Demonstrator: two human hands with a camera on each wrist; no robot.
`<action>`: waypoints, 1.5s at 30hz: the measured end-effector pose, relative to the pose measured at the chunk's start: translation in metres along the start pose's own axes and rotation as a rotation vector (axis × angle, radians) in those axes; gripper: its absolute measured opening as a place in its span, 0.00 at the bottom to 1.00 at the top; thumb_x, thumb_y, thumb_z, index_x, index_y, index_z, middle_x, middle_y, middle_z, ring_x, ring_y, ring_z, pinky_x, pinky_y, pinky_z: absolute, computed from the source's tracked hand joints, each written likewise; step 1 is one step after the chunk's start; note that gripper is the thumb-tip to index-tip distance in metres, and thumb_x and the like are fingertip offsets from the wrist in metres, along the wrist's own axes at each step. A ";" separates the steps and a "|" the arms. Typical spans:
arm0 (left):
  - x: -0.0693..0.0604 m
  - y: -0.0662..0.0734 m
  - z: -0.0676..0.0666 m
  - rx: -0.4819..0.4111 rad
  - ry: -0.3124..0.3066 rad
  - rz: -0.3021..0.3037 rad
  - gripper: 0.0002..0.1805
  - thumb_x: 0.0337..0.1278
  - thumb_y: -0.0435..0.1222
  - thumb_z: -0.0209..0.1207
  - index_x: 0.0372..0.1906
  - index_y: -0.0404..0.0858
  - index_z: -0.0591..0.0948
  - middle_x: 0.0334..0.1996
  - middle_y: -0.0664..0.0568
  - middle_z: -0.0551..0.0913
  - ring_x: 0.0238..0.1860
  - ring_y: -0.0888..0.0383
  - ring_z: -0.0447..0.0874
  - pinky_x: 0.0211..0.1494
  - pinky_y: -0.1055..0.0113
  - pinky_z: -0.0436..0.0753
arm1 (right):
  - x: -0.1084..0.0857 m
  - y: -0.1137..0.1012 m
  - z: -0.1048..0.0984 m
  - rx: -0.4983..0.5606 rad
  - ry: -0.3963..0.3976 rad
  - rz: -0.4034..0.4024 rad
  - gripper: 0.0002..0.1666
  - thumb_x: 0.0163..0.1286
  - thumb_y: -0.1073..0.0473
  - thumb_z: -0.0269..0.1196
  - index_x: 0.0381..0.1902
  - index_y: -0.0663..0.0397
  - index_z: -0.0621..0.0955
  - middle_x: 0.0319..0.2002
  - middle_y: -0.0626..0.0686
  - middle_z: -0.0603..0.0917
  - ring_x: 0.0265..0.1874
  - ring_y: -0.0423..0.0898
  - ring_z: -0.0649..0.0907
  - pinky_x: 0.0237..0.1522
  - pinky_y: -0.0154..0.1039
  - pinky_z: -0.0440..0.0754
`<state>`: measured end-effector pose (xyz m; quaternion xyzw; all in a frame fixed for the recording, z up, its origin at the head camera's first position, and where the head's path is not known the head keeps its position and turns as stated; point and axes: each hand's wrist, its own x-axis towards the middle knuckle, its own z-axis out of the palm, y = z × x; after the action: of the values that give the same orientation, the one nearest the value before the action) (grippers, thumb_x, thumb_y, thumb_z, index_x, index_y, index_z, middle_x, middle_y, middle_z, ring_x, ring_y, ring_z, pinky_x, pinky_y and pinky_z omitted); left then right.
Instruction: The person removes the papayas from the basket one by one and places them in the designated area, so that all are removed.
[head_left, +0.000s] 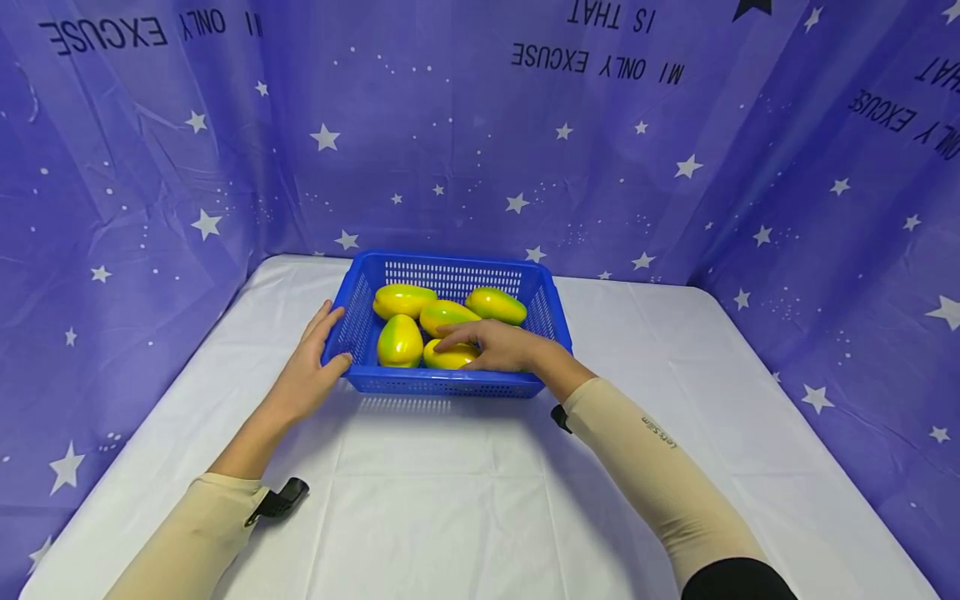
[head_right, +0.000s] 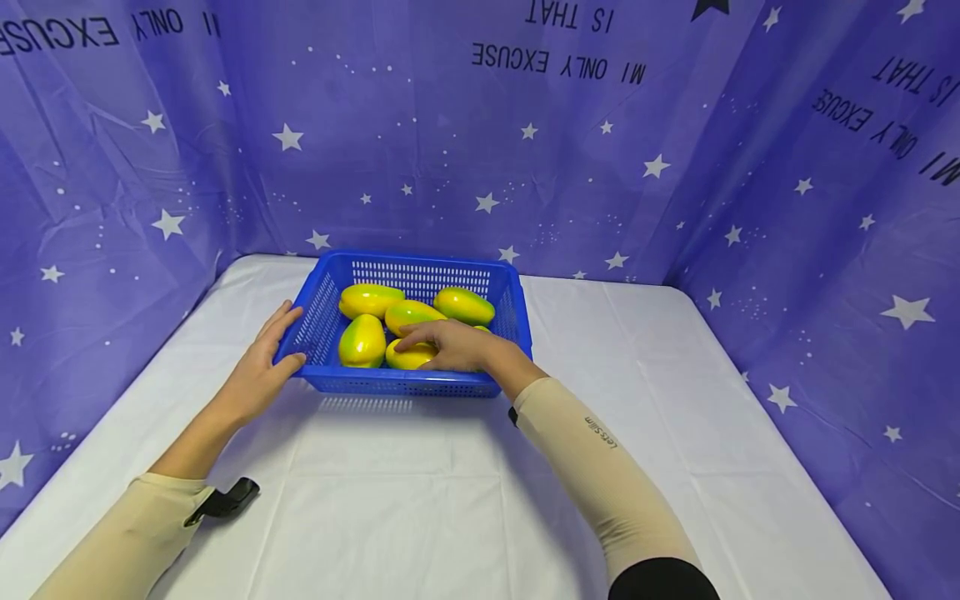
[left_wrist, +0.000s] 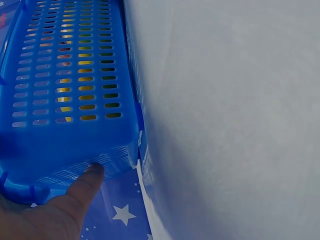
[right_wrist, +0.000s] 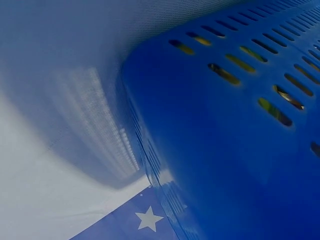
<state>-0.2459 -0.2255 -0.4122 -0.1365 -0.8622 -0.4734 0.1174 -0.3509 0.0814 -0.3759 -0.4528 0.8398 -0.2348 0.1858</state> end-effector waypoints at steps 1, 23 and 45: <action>0.000 0.000 0.000 0.003 0.000 -0.001 0.38 0.62 0.32 0.50 0.76 0.31 0.51 0.77 0.41 0.39 0.75 0.39 0.38 0.71 0.37 0.45 | 0.000 0.000 0.000 0.001 0.000 0.001 0.27 0.67 0.57 0.65 0.64 0.38 0.78 0.72 0.45 0.65 0.71 0.40 0.60 0.71 0.41 0.55; -0.001 -0.002 0.001 -0.011 0.011 0.026 0.38 0.62 0.32 0.50 0.76 0.31 0.51 0.77 0.40 0.39 0.76 0.40 0.38 0.72 0.39 0.44 | -0.003 -0.001 -0.001 0.010 0.031 -0.004 0.26 0.66 0.58 0.66 0.63 0.39 0.79 0.69 0.44 0.70 0.68 0.37 0.65 0.69 0.38 0.59; -0.001 0.000 0.000 -0.008 0.001 0.010 0.38 0.63 0.33 0.49 0.76 0.32 0.50 0.77 0.43 0.38 0.76 0.40 0.38 0.71 0.39 0.45 | -0.012 -0.014 -0.012 0.015 0.072 0.030 0.27 0.64 0.50 0.67 0.62 0.33 0.78 0.67 0.39 0.71 0.68 0.39 0.65 0.67 0.43 0.63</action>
<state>-0.2448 -0.2258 -0.4131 -0.1413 -0.8597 -0.4761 0.1196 -0.3415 0.0873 -0.3566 -0.4298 0.8509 -0.2545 0.1625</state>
